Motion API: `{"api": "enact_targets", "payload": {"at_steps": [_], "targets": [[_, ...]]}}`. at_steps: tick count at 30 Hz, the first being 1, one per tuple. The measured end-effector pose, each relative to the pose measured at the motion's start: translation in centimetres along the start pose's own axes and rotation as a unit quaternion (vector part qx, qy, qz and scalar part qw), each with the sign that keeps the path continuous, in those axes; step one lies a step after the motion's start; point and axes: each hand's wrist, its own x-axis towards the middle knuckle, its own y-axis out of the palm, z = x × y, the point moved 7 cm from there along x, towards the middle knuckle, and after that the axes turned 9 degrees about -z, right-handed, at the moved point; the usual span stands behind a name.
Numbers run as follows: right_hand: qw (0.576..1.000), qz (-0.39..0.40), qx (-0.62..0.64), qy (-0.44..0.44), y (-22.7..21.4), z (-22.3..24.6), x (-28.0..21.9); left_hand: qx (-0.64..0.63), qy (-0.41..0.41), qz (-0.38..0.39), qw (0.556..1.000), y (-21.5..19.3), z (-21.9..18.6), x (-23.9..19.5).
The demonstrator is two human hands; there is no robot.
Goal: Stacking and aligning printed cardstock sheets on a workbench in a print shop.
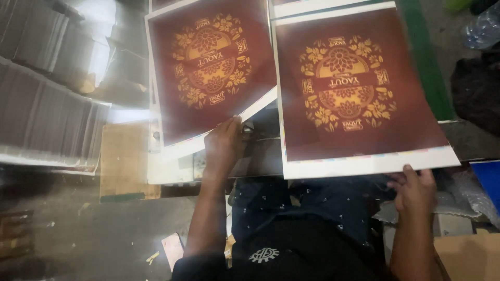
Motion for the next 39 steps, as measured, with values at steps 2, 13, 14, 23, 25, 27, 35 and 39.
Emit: {"api": "enact_targets", "payload": {"at_steps": [2, 13, 14, 23, 25, 27, 35, 39], "targets": [[1.0, 0.001, 0.002, 0.017, 1.3, 0.0, 1.9, 0.007, -0.008, 0.019, 1.0, 0.7, 0.6, -0.1], [0.991, 0.065, -0.06, 0.101, 6.4, -2.4, -2.8, -0.074, 0.068, -0.051, 0.994, 1.1, -3.8, -1.2], [0.986, 0.107, -0.08, 0.104, 8.3, -2.0, -4.3, -0.087, 0.076, -0.019, 0.993, 1.7, -5.3, -1.4], [0.951, 0.29, 0.025, 0.103, 17.6, -1.1, -8.6, -0.186, 0.117, 0.122, 0.968, 6.3, -14.2, -3.8], [0.959, 0.267, 0.056, 0.079, 16.5, -1.1, -7.1, -0.227, 0.104, 0.147, 0.957, 6.3, -13.7, -3.0], [0.98, 0.179, 0.06, 0.065, 13.6, -1.7, -4.8, -0.195, 0.144, 0.051, 0.969, 5.5, -12.0, -2.1], [0.996, 0.058, 0.072, 0.001, 3.1, 2.6, -3.1, 0.128, -0.017, 0.189, 0.973, 13.5, 11.8, 0.7], [0.998, -0.006, 0.067, -0.005, -2.9, 2.2, -2.7, 0.188, 0.15, 0.072, 0.968, 10.9, 12.5, 3.7]]}}
